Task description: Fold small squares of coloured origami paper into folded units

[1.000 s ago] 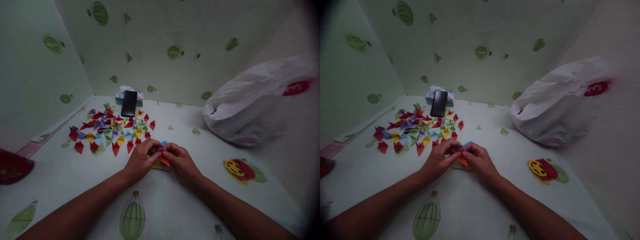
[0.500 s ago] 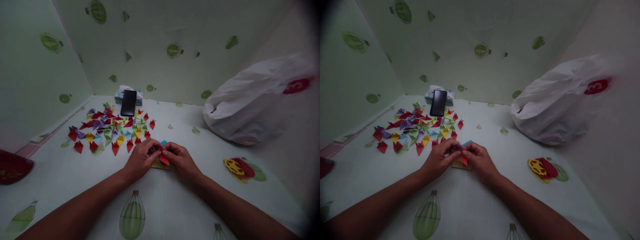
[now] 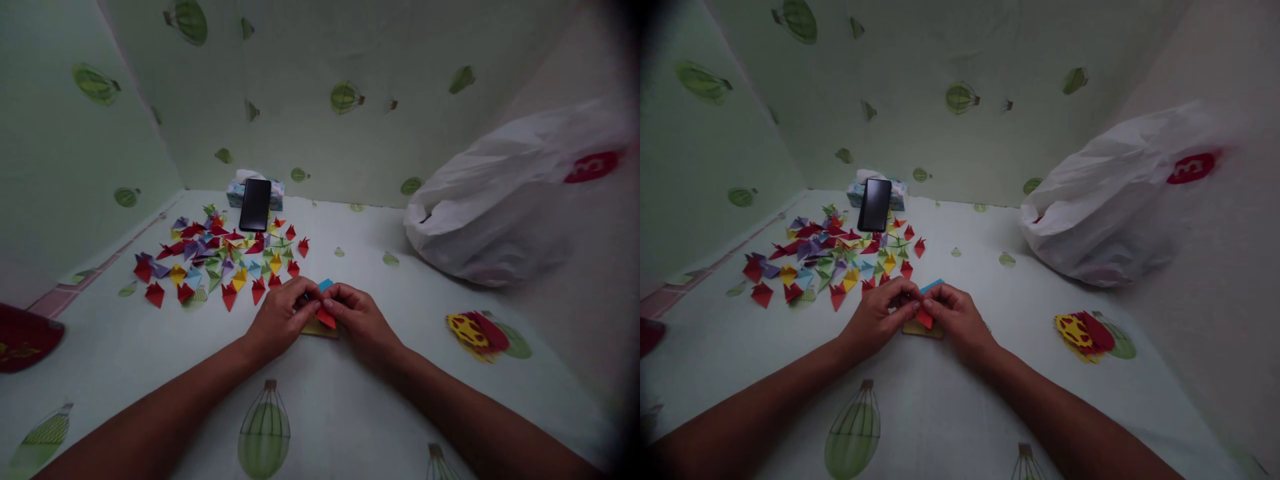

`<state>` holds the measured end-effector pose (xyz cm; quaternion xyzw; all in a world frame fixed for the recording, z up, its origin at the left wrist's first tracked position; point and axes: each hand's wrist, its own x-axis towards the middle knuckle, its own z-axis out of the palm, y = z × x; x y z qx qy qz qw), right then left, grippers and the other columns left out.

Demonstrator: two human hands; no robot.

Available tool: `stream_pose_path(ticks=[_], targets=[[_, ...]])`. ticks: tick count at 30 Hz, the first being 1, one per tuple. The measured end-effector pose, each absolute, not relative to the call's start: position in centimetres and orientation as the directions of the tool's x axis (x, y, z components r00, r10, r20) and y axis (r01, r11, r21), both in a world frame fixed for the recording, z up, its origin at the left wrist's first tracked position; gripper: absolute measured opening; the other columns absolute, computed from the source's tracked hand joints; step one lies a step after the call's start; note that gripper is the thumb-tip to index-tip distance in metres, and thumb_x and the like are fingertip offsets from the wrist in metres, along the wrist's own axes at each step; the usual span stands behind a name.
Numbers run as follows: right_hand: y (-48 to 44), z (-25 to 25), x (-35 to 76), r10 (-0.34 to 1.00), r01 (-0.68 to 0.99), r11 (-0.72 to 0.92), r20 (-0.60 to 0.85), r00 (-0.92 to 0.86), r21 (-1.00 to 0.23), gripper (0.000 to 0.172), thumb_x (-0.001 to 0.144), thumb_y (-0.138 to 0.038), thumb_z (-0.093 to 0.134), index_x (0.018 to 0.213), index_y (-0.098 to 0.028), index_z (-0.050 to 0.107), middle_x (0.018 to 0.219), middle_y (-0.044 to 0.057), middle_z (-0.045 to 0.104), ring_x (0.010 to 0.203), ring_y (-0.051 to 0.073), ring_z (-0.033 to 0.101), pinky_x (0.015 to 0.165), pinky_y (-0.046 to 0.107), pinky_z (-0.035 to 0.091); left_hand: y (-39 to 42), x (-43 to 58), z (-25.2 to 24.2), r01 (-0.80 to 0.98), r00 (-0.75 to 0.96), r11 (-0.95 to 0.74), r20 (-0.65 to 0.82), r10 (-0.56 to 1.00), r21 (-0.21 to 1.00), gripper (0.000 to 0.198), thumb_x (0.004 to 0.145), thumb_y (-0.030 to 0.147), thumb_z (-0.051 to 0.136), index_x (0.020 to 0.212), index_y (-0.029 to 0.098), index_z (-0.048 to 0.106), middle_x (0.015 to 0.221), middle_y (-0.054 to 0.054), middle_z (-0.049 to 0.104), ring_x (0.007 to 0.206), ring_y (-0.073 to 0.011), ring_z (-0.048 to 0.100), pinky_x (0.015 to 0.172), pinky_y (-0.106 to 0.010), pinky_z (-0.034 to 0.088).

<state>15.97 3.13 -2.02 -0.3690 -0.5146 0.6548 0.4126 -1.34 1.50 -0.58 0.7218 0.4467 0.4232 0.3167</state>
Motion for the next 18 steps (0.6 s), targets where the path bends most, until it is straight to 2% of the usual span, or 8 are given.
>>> stream_pose_path(ticks=[6, 13, 18], targets=[[3.24, -2.25, 16.12, 0.908, -0.181, -0.137, -0.050, -0.416, -0.974, 0.020, 0.081, -0.035, 0.073, 0.080, -0.018, 0.065, 0.073, -0.002, 0.060, 0.064, 0.011, 0.051, 0.062, 0.025, 0.038, 1.55, -1.40, -0.59, 0.399, 0.281, -0.476, 0.389, 0.877, 0.784, 0.009, 0.088, 0.012, 0.057, 0.092, 0.019, 0.061, 0.087, -0.002, 0.064, 0.078, -0.0134, 0.059, 0.072, -0.025, 0.047], [3.23, -2.23, 15.97, 0.909, -0.210, -0.171, -0.072, -0.410, -0.963, 0.020, 0.080, -0.035, 0.074, 0.079, -0.017, 0.065, 0.070, -0.002, 0.060, 0.061, 0.010, 0.050, 0.060, 0.025, 0.038, 1.48, -1.38, -0.58, 0.431, 0.264, -0.495, 0.419, 0.869, 0.755, 0.008, 0.088, 0.010, 0.059, 0.088, 0.018, 0.061, 0.082, -0.001, 0.064, 0.073, -0.0124, 0.058, 0.067, -0.024, 0.046], [3.00, -1.94, 15.58, 0.919, -0.248, -0.196, -0.089, -0.384, -0.949, 0.023, 0.077, -0.035, 0.077, 0.077, -0.017, 0.064, 0.066, -0.003, 0.059, 0.058, 0.009, 0.049, 0.057, 0.023, 0.038, 1.47, -1.43, -0.99, 0.464, 0.232, -0.598, 0.562, 0.794, 0.654, 0.009, 0.087, 0.009, 0.060, 0.084, 0.017, 0.059, 0.079, -0.002, 0.061, 0.072, -0.0137, 0.057, 0.066, -0.026, 0.046]])
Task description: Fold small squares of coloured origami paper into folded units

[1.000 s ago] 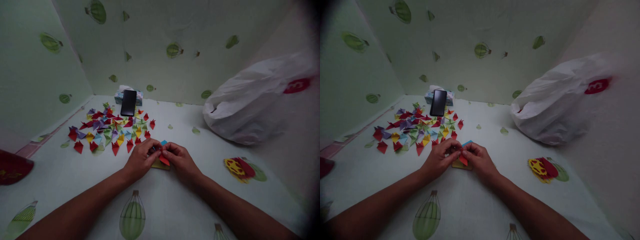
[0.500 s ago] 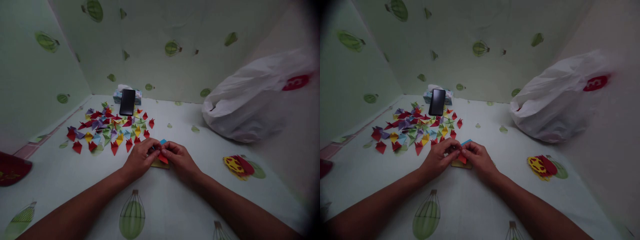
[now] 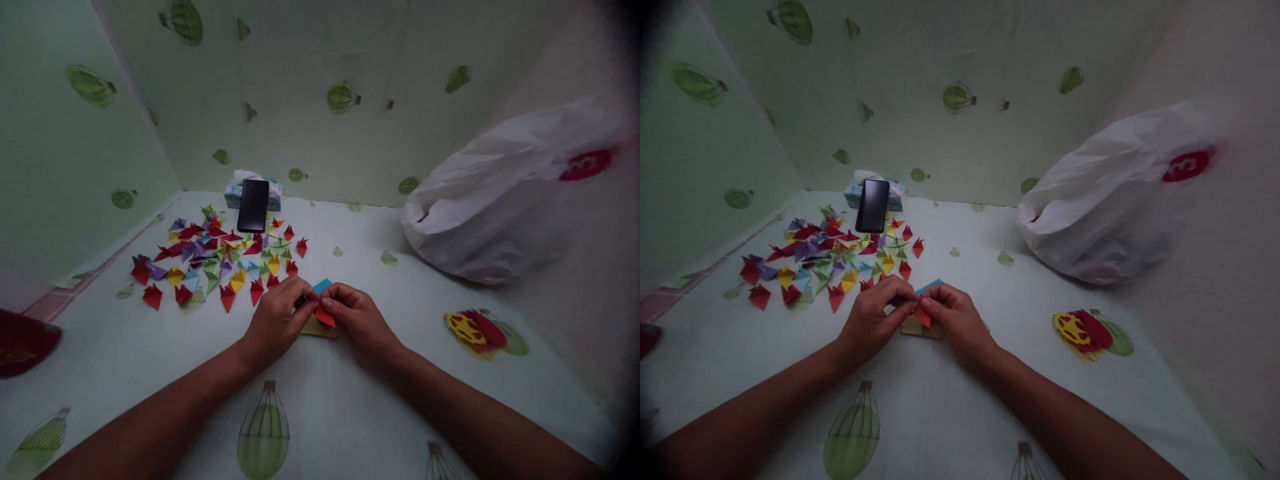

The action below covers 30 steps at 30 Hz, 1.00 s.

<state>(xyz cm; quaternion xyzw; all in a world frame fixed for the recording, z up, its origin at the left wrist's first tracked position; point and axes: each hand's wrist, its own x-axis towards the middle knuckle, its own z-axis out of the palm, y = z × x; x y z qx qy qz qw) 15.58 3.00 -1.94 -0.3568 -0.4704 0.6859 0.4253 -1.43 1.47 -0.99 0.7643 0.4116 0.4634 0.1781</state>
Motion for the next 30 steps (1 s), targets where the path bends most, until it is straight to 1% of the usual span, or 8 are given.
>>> stream_pose_path(ticks=[3, 7, 11, 21, 30], targets=[[2.8, -1.7, 15.4, 0.926, -0.284, -0.203, -0.090, -0.367, -0.937, 0.024, 0.074, -0.036, 0.079, 0.076, -0.017, 0.064, 0.065, -0.003, 0.060, 0.058, 0.009, 0.050, 0.056, 0.022, 0.039, 1.4, -1.3, -1.2, 0.434, 0.235, -0.678, 0.652, 0.721, 0.593, 0.011, 0.087, 0.007, 0.059, 0.083, 0.017, 0.058, 0.080, -0.003, 0.061, 0.076, -0.0151, 0.059, 0.068, -0.027, 0.048], [2.6, -1.6, 15.3, 0.931, -0.310, -0.193, -0.075, -0.356, -0.931, 0.025, 0.074, -0.035, 0.080, 0.075, -0.017, 0.064, 0.065, -0.004, 0.059, 0.057, 0.008, 0.050, 0.056, 0.021, 0.040, 1.2, -1.1, -1.3, 0.432, 0.235, -0.701, 0.680, 0.694, 0.567, 0.012, 0.087, 0.005, 0.059, 0.084, 0.016, 0.058, 0.082, -0.005, 0.062, 0.079, -0.0156, 0.060, 0.069, -0.026, 0.049], [2.4, -1.7, 15.3, 0.932, -0.321, -0.182, -0.059, -0.359, -0.929, 0.023, 0.077, -0.034, 0.078, 0.077, -0.017, 0.062, 0.067, -0.004, 0.060, 0.057, 0.007, 0.052, 0.055, 0.021, 0.041, 1.1, -1.0, -1.2, 0.437, 0.222, -0.714, 0.703, 0.675, 0.547, 0.012, 0.087, 0.004, 0.060, 0.082, 0.016, 0.057, 0.081, -0.004, 0.062, 0.079, -0.0153, 0.061, 0.071, -0.026, 0.050], [2.2, -1.7, 15.2, 0.941, -0.357, -0.133, -0.005, -0.339, -0.925, 0.020, 0.080, -0.032, 0.075, 0.078, -0.018, 0.061, 0.065, -0.004, 0.059, 0.056, 0.008, 0.054, 0.055, 0.021, 0.042, 0.9, -0.9, -1.0, 0.401, 0.209, -0.730, 0.720, 0.661, 0.554, 0.011, 0.086, 0.004, 0.061, 0.085, 0.015, 0.062, 0.084, -0.006, 0.067, 0.081, -0.0148, 0.065, 0.073, -0.025, 0.053], [1.9, -1.3, 15.1, 0.941, -0.379, -0.148, -0.012, -0.340, -0.914, 0.022, 0.079, -0.034, 0.076, 0.077, -0.017, 0.062, 0.064, -0.004, 0.060, 0.054, 0.008, 0.054, 0.055, 0.022, 0.041, 0.9, -0.9, -1.1, 0.345, 0.201, -0.724, 0.706, 0.679, 0.598, 0.012, 0.088, 0.005, 0.060, 0.088, 0.016, 0.064, 0.083, -0.005, 0.068, 0.081, -0.0143, 0.066, 0.074, -0.025, 0.053]])
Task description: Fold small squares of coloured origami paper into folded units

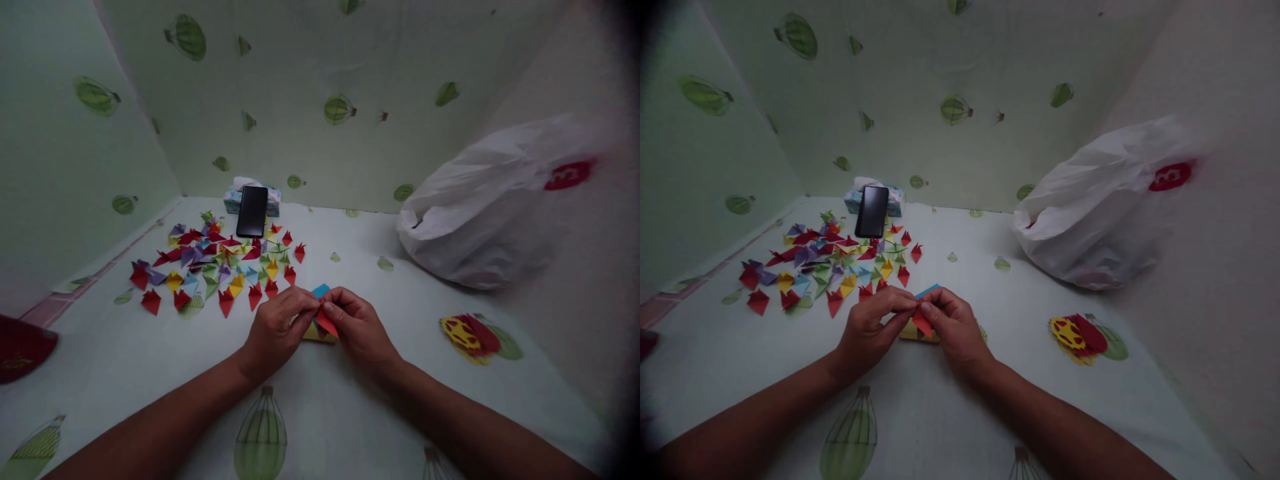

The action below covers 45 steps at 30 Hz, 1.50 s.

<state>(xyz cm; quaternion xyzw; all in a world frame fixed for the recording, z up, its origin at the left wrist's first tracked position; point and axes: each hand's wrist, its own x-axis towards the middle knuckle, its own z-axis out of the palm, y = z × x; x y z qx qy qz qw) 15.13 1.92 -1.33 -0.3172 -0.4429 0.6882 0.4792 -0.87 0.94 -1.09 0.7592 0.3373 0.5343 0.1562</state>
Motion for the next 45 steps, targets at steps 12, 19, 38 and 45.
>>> stream_pose_path(ticks=[12, 19, 38, 45], targets=[[1.82, -1.63, 15.11, 0.953, -0.385, -0.102, 0.022, -0.303, -0.917, 0.018, 0.080, -0.031, 0.076, 0.079, -0.019, 0.064, 0.072, -0.003, 0.061, 0.062, 0.009, 0.053, 0.061, 0.023, 0.043, 0.60, -0.75, -0.44, 0.313, 0.127, -0.565, 0.556, 0.821, 0.763, 0.007, 0.089, 0.015, 0.060, 0.086, 0.016, 0.066, 0.081, -0.004, 0.067, 0.075, -0.0137, 0.062, 0.069, -0.025, 0.050], [1.94, -1.65, 15.22, 0.954, -0.343, -0.084, 0.024, -0.299, -0.935, 0.018, 0.080, -0.033, 0.076, 0.080, -0.020, 0.064, 0.071, -0.002, 0.060, 0.063, 0.010, 0.053, 0.059, 0.024, 0.042, 0.69, -0.44, -0.69, 0.189, 0.063, -0.388, 0.383, 0.922, 0.902, 0.004, 0.085, 0.018, 0.063, 0.085, 0.017, 0.067, 0.082, -0.003, 0.067, 0.075, -0.0132, 0.064, 0.068, -0.024, 0.052], [2.21, -1.74, 15.53, 0.938, -0.322, -0.057, 0.060, -0.342, -0.945, 0.015, 0.082, -0.032, 0.074, 0.082, -0.020, 0.065, 0.075, -0.001, 0.063, 0.066, 0.013, 0.057, 0.064, 0.027, 0.044, 0.63, -0.12, -0.33, -0.273, 0.130, -0.020, 0.057, 0.990, 0.962, 0.016, 0.079, 0.026, 0.072, 0.087, 0.016, 0.064, 0.077, 0.000, 0.066, 0.069, -0.0114, 0.065, 0.065, -0.024, 0.054], [2.31, -1.76, 15.63, 0.942, -0.303, -0.048, 0.057, -0.330, -0.952, 0.016, 0.081, -0.032, 0.075, 0.080, -0.020, 0.065, 0.074, -0.001, 0.062, 0.066, 0.012, 0.056, 0.064, 0.027, 0.043, 0.66, -0.36, -0.23, -0.147, 0.136, -0.025, 0.045, 0.990, 0.989, 0.014, 0.081, 0.029, 0.069, 0.080, 0.016, 0.065, 0.073, 0.000, 0.066, 0.067, -0.0118, 0.064, 0.064, -0.024, 0.052]])
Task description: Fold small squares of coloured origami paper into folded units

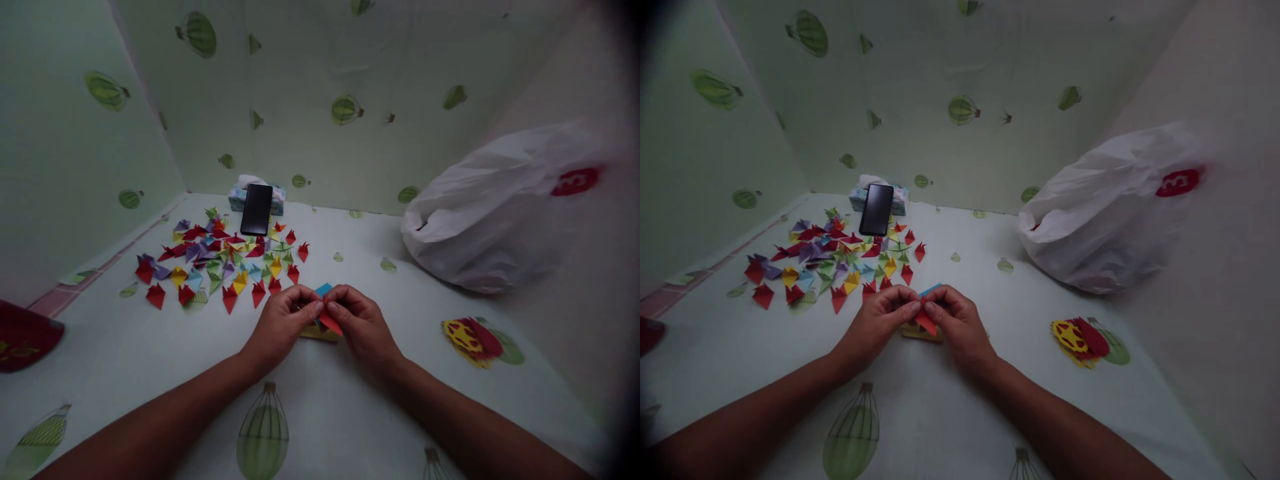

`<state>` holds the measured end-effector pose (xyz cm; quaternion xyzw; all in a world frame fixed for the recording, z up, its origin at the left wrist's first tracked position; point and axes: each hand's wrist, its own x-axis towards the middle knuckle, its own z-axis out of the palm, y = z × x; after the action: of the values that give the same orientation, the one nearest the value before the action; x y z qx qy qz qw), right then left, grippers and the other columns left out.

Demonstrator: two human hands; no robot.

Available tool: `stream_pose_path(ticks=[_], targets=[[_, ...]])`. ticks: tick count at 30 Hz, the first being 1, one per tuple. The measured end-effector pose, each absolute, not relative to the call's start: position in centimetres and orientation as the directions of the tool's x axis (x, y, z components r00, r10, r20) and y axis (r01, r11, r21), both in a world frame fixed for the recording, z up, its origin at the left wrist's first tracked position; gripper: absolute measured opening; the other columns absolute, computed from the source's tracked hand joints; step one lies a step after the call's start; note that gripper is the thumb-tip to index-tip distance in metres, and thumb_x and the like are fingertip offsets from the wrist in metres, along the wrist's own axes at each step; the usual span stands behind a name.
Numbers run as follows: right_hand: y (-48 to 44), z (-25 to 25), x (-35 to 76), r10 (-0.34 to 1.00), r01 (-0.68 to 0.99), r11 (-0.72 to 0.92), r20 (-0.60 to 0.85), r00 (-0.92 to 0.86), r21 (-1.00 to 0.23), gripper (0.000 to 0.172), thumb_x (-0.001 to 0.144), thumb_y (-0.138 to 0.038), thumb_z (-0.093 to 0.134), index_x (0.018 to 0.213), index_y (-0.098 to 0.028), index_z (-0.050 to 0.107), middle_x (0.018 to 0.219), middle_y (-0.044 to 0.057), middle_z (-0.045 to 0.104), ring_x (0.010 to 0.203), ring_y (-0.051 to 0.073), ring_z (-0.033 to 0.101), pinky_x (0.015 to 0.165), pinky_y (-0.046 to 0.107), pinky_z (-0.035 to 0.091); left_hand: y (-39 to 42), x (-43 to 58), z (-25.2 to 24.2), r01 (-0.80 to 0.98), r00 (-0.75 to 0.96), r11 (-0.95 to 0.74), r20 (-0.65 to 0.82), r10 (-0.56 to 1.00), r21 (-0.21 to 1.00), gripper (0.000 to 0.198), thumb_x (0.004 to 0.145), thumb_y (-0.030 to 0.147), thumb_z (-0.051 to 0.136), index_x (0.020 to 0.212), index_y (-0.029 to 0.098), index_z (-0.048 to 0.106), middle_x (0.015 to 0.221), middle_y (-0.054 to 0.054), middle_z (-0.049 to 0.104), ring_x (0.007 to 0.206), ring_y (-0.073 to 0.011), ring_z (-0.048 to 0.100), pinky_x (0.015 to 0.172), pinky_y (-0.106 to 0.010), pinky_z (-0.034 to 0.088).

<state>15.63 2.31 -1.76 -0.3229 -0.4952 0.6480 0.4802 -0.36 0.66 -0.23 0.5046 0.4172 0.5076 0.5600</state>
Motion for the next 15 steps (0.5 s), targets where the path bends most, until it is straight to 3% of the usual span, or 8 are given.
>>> stream_pose_path(ticks=[9, 15], targets=[[2.11, -1.63, 15.50, 0.949, -0.263, 0.007, 0.089, -0.303, -0.965, 0.015, 0.081, -0.032, 0.074, 0.079, -0.020, 0.065, 0.075, -0.001, 0.061, 0.066, 0.012, 0.055, 0.064, 0.027, 0.043, 0.50, -0.18, -0.72, -0.053, 0.061, -0.169, 0.173, 0.983, 0.984, 0.010, 0.083, 0.027, 0.067, 0.085, 0.018, 0.063, 0.080, -0.001, 0.064, 0.072, -0.0125, 0.061, 0.067, -0.025, 0.052], [1.95, -1.27, 15.60, 0.950, -0.214, 0.064, 0.125, -0.288, -0.975, 0.015, 0.082, -0.032, 0.073, 0.079, -0.020, 0.065, 0.073, -0.002, 0.059, 0.066, 0.012, 0.051, 0.063, 0.026, 0.041, 0.31, -0.35, -0.51, 0.117, 0.072, -0.287, 0.280, 0.957, 0.951, 0.005, 0.087, 0.023, 0.063, 0.087, 0.018, 0.064, 0.083, -0.002, 0.064, 0.076, -0.0141, 0.062, 0.070, -0.027, 0.051]])
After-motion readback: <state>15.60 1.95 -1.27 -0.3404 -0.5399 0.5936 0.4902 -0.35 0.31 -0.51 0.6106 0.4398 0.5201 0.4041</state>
